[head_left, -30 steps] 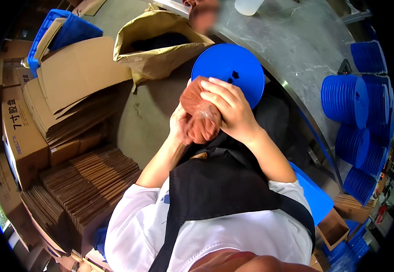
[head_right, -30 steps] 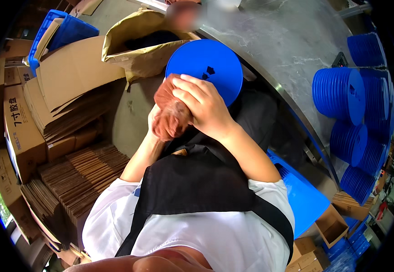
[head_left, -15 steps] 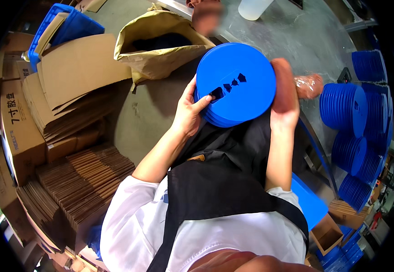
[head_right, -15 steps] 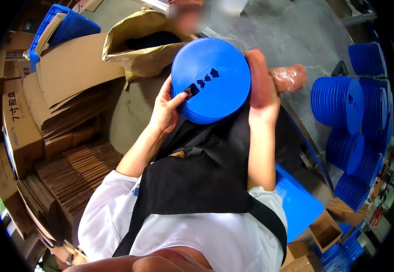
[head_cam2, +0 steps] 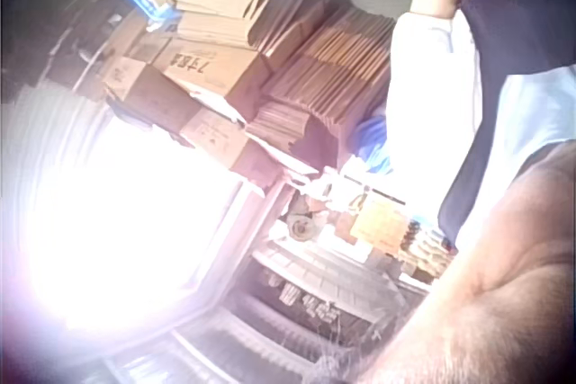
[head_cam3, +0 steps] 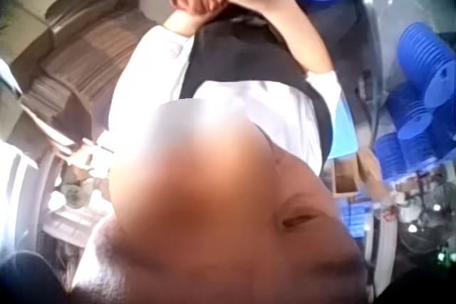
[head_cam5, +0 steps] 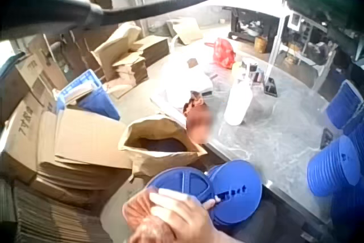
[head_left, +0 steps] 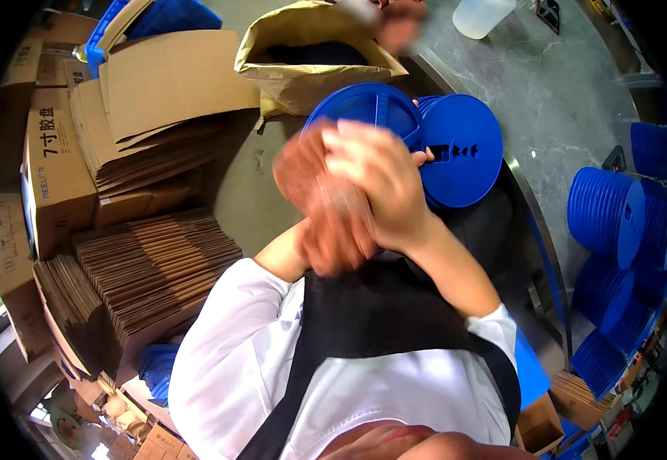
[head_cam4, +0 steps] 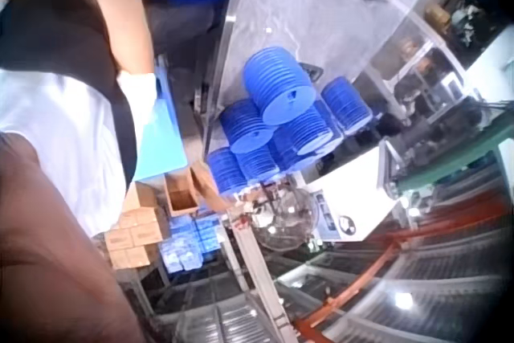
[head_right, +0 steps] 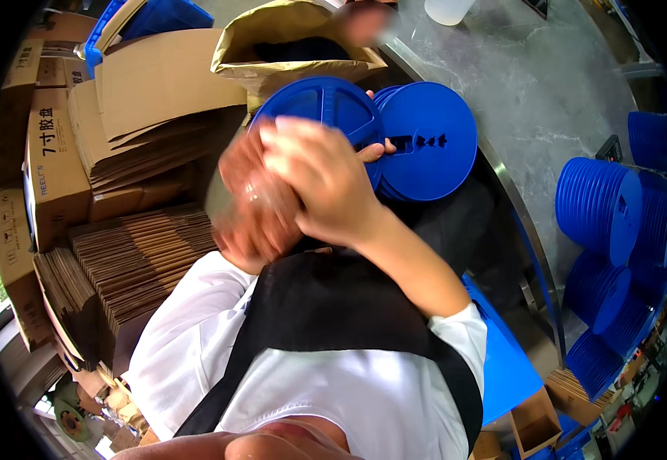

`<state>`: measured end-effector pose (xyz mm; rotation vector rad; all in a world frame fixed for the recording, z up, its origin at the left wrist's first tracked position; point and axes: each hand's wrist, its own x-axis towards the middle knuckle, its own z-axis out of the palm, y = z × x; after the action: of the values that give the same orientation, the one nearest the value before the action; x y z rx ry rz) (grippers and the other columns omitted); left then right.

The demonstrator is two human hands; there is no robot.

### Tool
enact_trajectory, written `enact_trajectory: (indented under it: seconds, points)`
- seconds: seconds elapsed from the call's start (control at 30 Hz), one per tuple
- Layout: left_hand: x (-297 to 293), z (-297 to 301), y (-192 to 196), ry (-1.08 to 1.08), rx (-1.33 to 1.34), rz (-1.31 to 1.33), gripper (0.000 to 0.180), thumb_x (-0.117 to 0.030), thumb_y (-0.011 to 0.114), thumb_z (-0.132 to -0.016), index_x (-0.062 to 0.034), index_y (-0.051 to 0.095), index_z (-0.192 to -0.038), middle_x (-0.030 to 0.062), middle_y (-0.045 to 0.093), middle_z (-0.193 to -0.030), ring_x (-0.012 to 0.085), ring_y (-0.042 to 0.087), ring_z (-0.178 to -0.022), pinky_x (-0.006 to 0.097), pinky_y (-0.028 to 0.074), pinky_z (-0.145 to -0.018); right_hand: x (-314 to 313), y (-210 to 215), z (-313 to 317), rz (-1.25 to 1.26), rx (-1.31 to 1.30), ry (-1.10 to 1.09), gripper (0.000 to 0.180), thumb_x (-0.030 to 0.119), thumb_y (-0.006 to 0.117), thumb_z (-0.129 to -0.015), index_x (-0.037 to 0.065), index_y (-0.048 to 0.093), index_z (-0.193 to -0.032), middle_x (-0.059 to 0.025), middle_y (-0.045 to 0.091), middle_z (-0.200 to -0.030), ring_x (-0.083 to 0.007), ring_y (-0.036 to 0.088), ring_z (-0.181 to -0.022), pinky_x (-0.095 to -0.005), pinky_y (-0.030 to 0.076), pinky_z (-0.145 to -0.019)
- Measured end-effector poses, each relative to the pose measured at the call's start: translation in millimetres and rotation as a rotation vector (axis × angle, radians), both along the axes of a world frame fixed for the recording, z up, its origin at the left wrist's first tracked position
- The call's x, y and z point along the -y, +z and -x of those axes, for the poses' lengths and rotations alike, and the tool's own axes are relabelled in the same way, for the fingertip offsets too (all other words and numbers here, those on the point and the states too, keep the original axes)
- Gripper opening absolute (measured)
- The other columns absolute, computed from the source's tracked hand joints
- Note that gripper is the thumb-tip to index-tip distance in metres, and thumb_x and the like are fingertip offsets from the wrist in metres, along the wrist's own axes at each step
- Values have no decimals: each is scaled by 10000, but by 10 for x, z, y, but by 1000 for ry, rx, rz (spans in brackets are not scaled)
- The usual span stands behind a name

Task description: The person applies liquid from a squeeze bottle to a cloth and wipes blue plastic reels one at a time, moving them between stacks on a table and a blue bin.

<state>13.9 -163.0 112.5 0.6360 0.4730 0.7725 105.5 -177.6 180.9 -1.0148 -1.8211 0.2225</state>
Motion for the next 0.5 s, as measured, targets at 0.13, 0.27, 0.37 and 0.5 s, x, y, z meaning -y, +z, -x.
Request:
enact_trajectory:
  seconds: [0.13,0.27,0.37,0.5]
  points:
    - [-15,-121,72,29,14,-36,632,-20,696,-851,-37,407,-1413,115,582,-1198,208,594,-1080,336,476,-962,-399,-165,-293,140,-57,-377,431,19,727,-602,61,605,-1013,-138,624,-1107,-341,583,-1039,-402,472,-894]
    - [-58,-108,107,59,39,-33,614,-33,700,-856,-39,424,-1404,111,611,-1145,205,616,-1042,340,490,-941,481,-291,-413,262,-57,-413,328,111,758,-706,55,613,-994,-132,636,-1130,-333,605,-1038,-407,472,-923]
    - [-119,11,55,64,7,-24,615,-44,705,-857,-41,426,-1406,109,634,-1105,206,630,-1021,348,499,-929,794,-271,-558,326,77,-248,298,96,751,-701,65,623,-969,-135,645,-1145,-310,602,-1109,-401,475,-950]
    - [-93,108,-61,58,-158,-48,673,-60,722,-847,-44,397,-1436,105,667,-1045,210,639,-1019,367,503,-931,608,-594,-1167,340,-123,-941,309,148,771,-750,28,649,-1007,-139,656,-1041,-332,623,-961,-415,477,-890]
